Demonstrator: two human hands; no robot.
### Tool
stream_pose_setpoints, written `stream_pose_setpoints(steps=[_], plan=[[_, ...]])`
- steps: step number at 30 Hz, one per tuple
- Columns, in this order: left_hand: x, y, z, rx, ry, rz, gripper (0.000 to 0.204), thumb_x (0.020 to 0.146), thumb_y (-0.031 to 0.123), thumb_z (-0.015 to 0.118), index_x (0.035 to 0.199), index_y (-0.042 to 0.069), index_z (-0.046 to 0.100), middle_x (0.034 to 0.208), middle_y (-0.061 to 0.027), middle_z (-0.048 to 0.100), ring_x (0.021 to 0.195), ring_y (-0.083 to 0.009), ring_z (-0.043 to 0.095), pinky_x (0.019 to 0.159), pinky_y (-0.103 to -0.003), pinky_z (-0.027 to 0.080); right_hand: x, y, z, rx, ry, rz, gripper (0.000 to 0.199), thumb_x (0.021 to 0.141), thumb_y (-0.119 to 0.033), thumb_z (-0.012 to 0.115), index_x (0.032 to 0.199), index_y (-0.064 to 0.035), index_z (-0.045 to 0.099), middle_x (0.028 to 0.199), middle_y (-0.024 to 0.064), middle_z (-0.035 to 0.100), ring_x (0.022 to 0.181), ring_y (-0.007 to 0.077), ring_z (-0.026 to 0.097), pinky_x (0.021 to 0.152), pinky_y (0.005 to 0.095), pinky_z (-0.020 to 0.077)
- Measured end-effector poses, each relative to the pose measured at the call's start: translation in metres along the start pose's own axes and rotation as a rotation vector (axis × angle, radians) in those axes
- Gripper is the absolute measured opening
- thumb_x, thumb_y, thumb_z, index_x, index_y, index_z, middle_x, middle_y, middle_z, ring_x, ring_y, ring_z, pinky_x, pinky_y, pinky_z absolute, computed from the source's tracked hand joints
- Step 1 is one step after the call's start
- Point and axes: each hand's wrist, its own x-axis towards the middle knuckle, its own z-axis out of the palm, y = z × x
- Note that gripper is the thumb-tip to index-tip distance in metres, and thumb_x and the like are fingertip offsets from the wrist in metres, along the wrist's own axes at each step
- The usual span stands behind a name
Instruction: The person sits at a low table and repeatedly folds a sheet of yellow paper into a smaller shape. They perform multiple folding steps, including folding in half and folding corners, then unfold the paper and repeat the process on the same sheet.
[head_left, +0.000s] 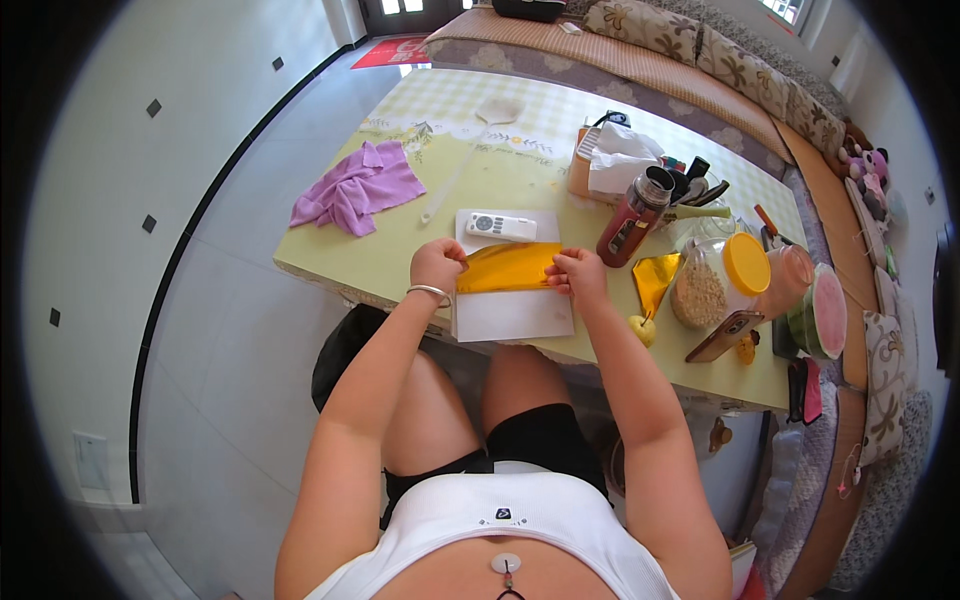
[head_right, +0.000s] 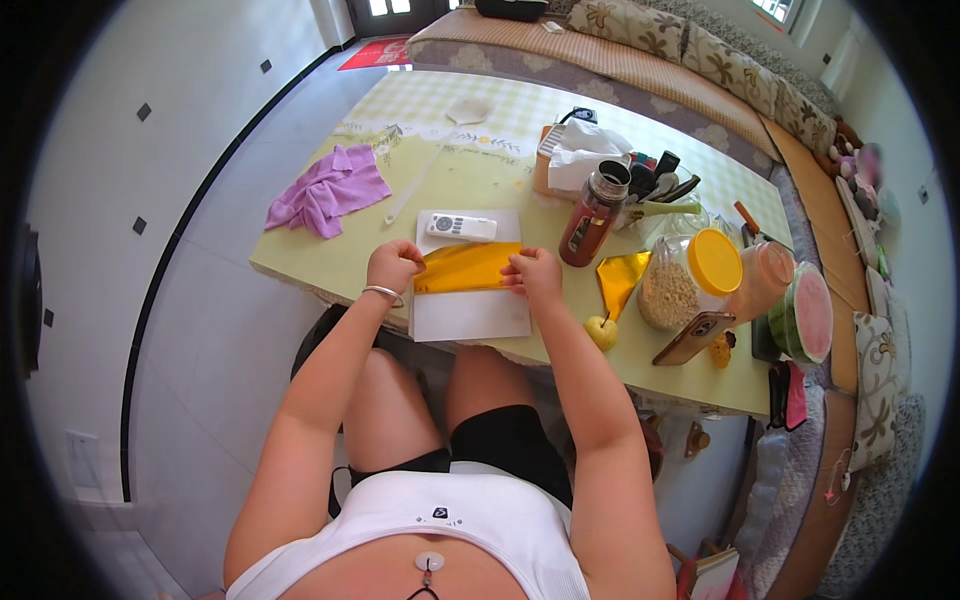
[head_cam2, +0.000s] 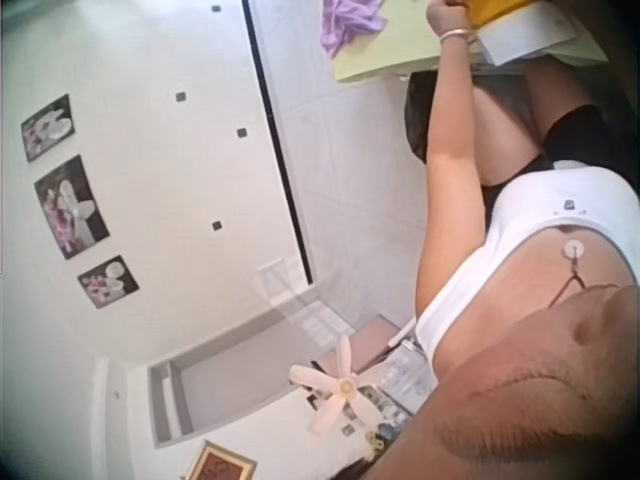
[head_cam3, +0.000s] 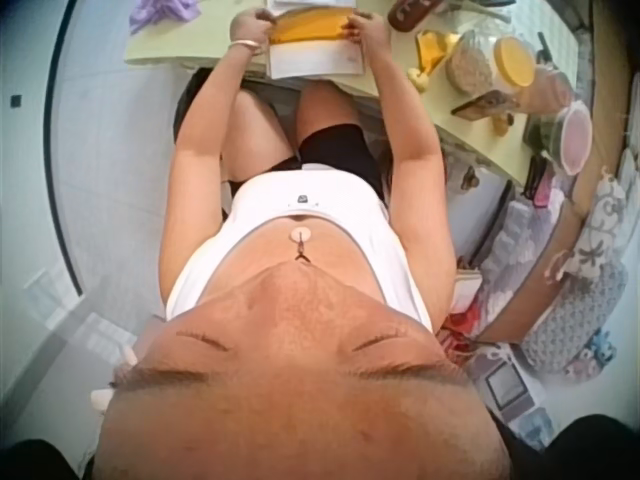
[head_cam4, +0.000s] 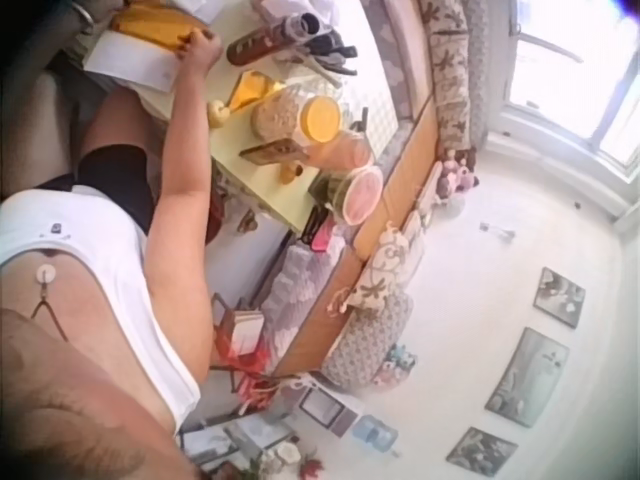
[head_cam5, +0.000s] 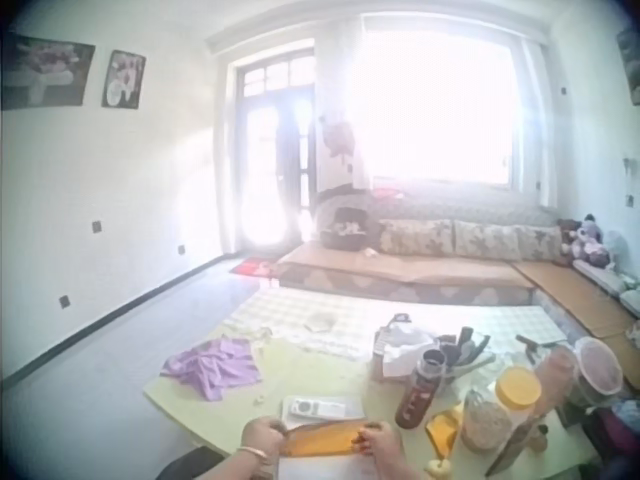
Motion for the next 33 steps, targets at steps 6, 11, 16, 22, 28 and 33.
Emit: stream_pose_setpoints(steps=[6, 11, 16, 22, 28, 33], plan=[[-0.015, -0.006, -0.001, -0.481, -0.002, -0.243, 0.009, 0.088, -0.003, 0.069, 0.092, 0.005, 0.069, 0.079, -0.0053, 0.071, 0.074, -0.0164, 0.074, 0.060, -0.025, 0.059, -0.006, -0.005, 0.000, 0.160, -0.077, 0.037, 0.026, 0.094, -0.012, 0.068, 0.115, -0.0004, 0.057, 0.090, 0.0135, 0.073, 0.069, 0.0190, 0.072, 0.053, 0.0247, 0.0567], [-0.020, -0.004, 0.001, -0.592, -0.012, -0.323, 0.004, 0.091, 0.005, 0.073, 0.094, 0.002, 0.071, 0.083, -0.0079, 0.073, 0.076, -0.0177, 0.075, 0.065, -0.027, 0.061, -0.008, 0.002, -0.004, 0.194, -0.045, 0.004, 0.013, 0.095, -0.016, 0.070, 0.097, -0.0055, 0.062, 0.087, 0.0108, 0.074, 0.069, 0.0184, 0.073, 0.056, 0.0260, 0.0583], [-0.021, -0.017, -0.001, -0.520, -0.017, -0.313, 0.010, 0.091, 0.010, 0.075, 0.091, 0.000, 0.072, 0.084, -0.0083, 0.074, 0.075, -0.0171, 0.074, 0.065, -0.026, 0.060, -0.017, 0.009, -0.011, 0.061, 0.000, -0.034, 0.016, 0.097, -0.019, 0.069, 0.092, -0.0045, 0.063, 0.083, 0.0106, 0.073, 0.066, 0.0181, 0.072, 0.056, 0.0276, 0.0583], [-0.027, -0.013, -0.003, -0.220, -0.020, -0.170, 0.013, 0.087, 0.009, 0.077, 0.083, -0.002, 0.073, 0.074, -0.0072, 0.072, 0.063, -0.0104, 0.066, 0.059, -0.024, 0.053, -0.018, 0.012, -0.027, -0.143, -0.002, -0.077, 0.020, 0.100, -0.025, 0.064, 0.095, -0.0053, 0.062, 0.083, 0.0099, 0.071, 0.068, 0.0180, 0.072, 0.057, 0.0279, 0.0574], [-0.028, -0.017, 0.000, -0.204, 0.005, -0.142, 0.014, 0.085, 0.010, 0.078, 0.080, -0.002, 0.074, 0.070, -0.0065, 0.071, 0.059, -0.0091, 0.062, 0.057, -0.025, 0.050, -0.033, 0.000, -0.021, 0.113, -0.026, -0.044, 0.025, 0.097, -0.021, 0.066, 0.118, -0.0066, 0.068, 0.081, 0.0042, 0.066, 0.061, 0.0139, 0.066, 0.055, 0.0237, 0.0525], [-0.027, -0.015, 0.001, -0.164, -0.001, -0.136, 0.014, 0.086, 0.010, 0.078, 0.081, -0.003, 0.074, 0.072, -0.0068, 0.071, 0.061, -0.0098, 0.063, 0.058, -0.024, 0.051, -0.031, 0.004, -0.020, -0.020, -0.080, -0.152, 0.025, 0.097, -0.019, 0.067, 0.117, -0.0053, 0.069, 0.077, 0.0021, 0.067, 0.060, 0.0108, 0.064, 0.055, 0.0224, 0.0508]])
